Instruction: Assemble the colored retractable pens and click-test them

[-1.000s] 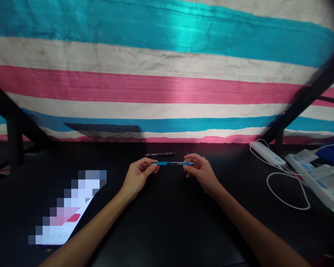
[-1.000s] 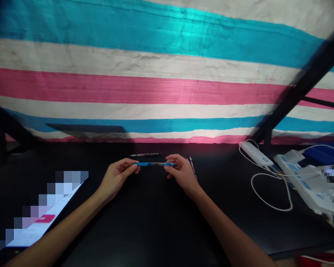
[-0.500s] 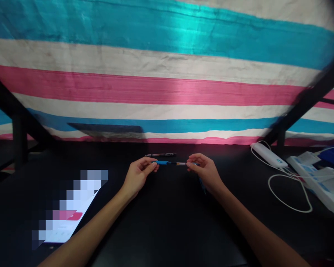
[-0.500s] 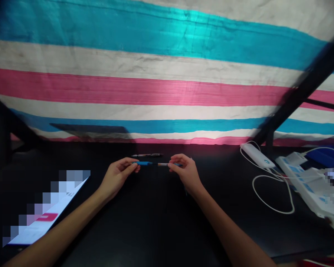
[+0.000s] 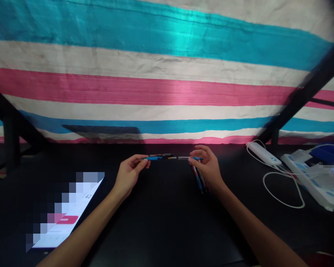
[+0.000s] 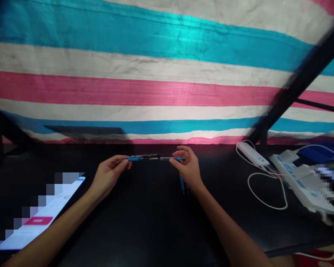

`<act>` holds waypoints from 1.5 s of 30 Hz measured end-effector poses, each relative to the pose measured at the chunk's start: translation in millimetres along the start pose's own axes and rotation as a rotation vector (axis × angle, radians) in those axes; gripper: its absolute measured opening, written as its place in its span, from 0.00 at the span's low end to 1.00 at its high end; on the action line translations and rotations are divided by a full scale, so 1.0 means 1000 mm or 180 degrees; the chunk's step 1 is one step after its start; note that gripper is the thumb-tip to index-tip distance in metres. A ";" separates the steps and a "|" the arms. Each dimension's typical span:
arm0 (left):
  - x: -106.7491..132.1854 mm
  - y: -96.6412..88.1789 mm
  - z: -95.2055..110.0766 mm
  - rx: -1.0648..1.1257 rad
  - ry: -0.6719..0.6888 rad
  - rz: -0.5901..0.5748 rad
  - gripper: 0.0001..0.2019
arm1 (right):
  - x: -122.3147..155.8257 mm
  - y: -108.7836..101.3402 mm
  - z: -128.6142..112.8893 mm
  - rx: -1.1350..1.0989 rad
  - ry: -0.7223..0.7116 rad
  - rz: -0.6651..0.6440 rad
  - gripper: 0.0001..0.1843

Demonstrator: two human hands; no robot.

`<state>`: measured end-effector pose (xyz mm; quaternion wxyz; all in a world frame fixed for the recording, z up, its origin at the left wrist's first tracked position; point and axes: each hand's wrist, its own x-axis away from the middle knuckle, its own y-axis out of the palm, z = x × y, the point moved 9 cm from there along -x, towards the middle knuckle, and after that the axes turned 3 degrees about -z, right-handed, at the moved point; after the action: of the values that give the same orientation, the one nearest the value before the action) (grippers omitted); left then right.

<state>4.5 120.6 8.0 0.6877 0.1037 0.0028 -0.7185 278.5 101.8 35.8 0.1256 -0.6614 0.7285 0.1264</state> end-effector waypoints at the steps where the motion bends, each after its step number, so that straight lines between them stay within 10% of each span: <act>1: 0.000 0.000 -0.001 0.0023 -0.0010 -0.0010 0.12 | 0.000 0.000 -0.002 -0.0003 -0.0049 0.0010 0.24; 24: 0.011 0.030 -0.009 -0.0349 -0.0129 -0.0623 0.09 | 0.015 0.031 0.003 0.0147 -0.0043 -0.0376 0.27; 45: 0.009 0.023 -0.002 -0.0137 -0.0019 -0.0459 0.08 | 0.013 0.036 0.018 0.0597 0.0596 -0.1071 0.18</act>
<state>27.2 111.2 7.9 0.6362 0.0864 0.0237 -0.7663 242.3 99.7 14.7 0.1377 -0.7680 0.6249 -0.0267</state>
